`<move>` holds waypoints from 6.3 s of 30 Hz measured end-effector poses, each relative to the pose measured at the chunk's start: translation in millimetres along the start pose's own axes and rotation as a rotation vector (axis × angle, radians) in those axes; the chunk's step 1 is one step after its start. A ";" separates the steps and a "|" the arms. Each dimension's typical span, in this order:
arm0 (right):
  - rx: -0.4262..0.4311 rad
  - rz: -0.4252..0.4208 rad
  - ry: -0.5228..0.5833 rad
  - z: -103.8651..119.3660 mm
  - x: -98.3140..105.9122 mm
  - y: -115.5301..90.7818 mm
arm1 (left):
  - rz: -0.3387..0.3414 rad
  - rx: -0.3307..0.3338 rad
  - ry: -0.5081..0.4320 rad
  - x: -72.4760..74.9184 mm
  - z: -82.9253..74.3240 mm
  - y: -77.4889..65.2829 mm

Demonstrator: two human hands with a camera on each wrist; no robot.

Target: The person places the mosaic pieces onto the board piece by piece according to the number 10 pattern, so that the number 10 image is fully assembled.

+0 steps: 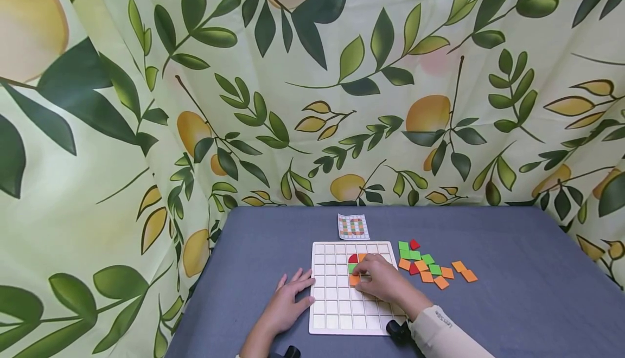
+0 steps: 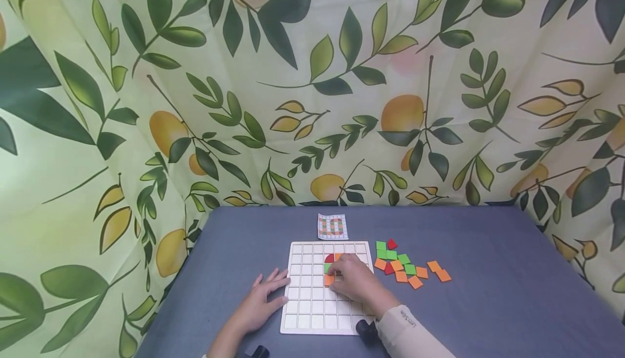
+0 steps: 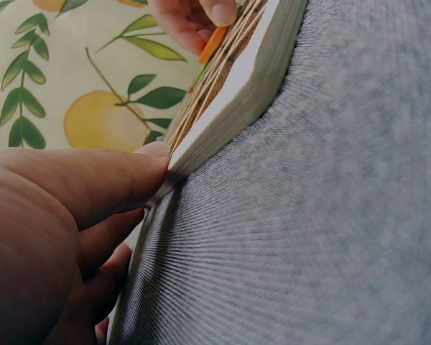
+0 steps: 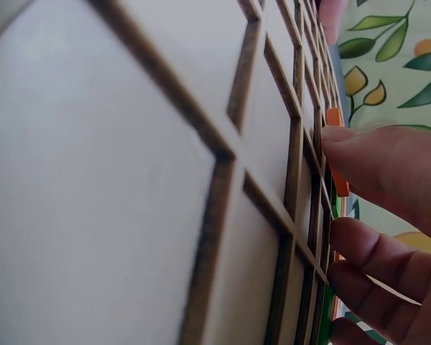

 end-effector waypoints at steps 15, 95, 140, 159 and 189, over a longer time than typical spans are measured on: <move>-0.025 -0.003 0.034 -0.8 -0.1 -0.9 | -0.002 -0.006 -0.011 -0.4 0.2 -1.2; -0.514 -0.147 0.157 -165.2 88.9 -181.0 | 0.015 -0.006 -0.026 -3.3 2.9 -2.0; -0.553 -0.194 0.107 -135.0 77.9 -133.5 | 0.009 0.009 0.005 -0.8 2.0 2.2; -0.574 -0.116 -0.011 -121.4 79.3 -122.7 | -0.007 -0.007 -0.004 0.2 0.3 0.6; -0.139 -0.196 0.085 -9.2 20.4 -56.2 | -0.030 -0.056 0.067 0.0 -6.4 -4.3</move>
Point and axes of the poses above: each hand's wrist, its own y-axis towards the middle knuckle, its own x-axis out of the back of the hand, z = x × y, the point moved 7 cm from there along y, towards the middle knuckle, and after that the axes turned 15 degrees about x, right-handed, at the moved point
